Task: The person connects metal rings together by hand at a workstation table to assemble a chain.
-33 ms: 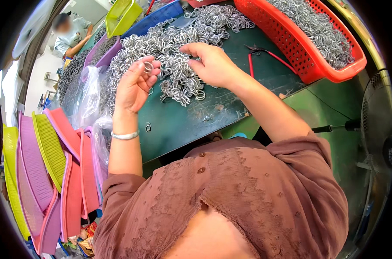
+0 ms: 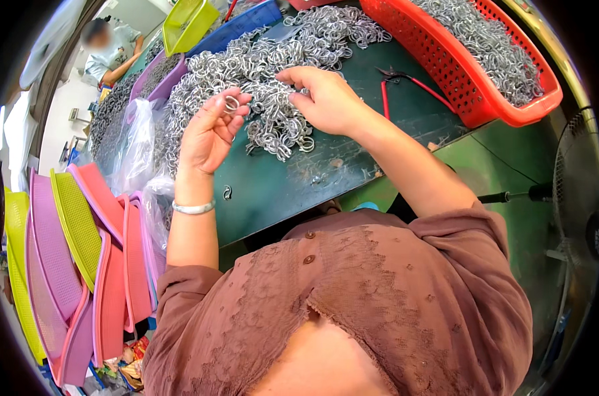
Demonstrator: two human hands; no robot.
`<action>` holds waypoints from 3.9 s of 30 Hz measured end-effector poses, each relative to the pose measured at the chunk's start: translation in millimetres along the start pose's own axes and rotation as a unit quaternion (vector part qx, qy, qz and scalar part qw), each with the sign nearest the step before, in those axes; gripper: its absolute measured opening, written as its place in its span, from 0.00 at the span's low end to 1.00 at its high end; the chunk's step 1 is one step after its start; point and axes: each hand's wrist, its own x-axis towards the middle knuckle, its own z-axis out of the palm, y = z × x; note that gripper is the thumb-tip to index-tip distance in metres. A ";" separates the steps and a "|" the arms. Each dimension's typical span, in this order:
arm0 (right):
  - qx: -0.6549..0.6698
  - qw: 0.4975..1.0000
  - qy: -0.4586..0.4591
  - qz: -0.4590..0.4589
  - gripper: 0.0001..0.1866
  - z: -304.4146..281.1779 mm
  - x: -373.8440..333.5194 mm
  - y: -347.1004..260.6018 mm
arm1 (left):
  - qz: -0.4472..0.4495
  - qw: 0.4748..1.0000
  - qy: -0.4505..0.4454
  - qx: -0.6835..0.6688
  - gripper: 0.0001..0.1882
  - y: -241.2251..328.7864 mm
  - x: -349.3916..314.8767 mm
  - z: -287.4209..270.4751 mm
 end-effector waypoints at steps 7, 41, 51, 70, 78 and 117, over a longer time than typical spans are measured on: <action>0.168 0.985 0.017 -0.045 0.16 17.8 -9.6 -22.5 | 0.083 0.991 0.073 0.070 0.18 -23.3 -28.8 32.0; 0.288 0.953 0.087 -0.045 0.13 -18.1 -1.0 -47.2 | 0.269 0.878 0.063 0.390 0.25 -38.7 -36.9 27.1; -0.510 0.778 0.367 0.000 0.13 -190.3 3.2 -23.3 | 0.246 0.691 0.024 0.679 0.12 -47.7 -30.0 11.0; -0.258 0.964 -0.052 -0.049 0.20 36.0 -56.6 7.9 | 0.246 0.653 0.098 0.710 0.18 -44.1 -54.2 8.9; -0.150 0.987 -0.037 -0.037 0.11 24.3 -62.7 6.1 | 0.269 0.618 0.112 0.730 0.09 -77.2 -34.5 28.9; 0.423 0.900 -0.043 0.093 0.04 1.7 -53.1 -3.3 | 0.296 0.581 0.013 0.758 0.07 -81.9 -31.9 41.1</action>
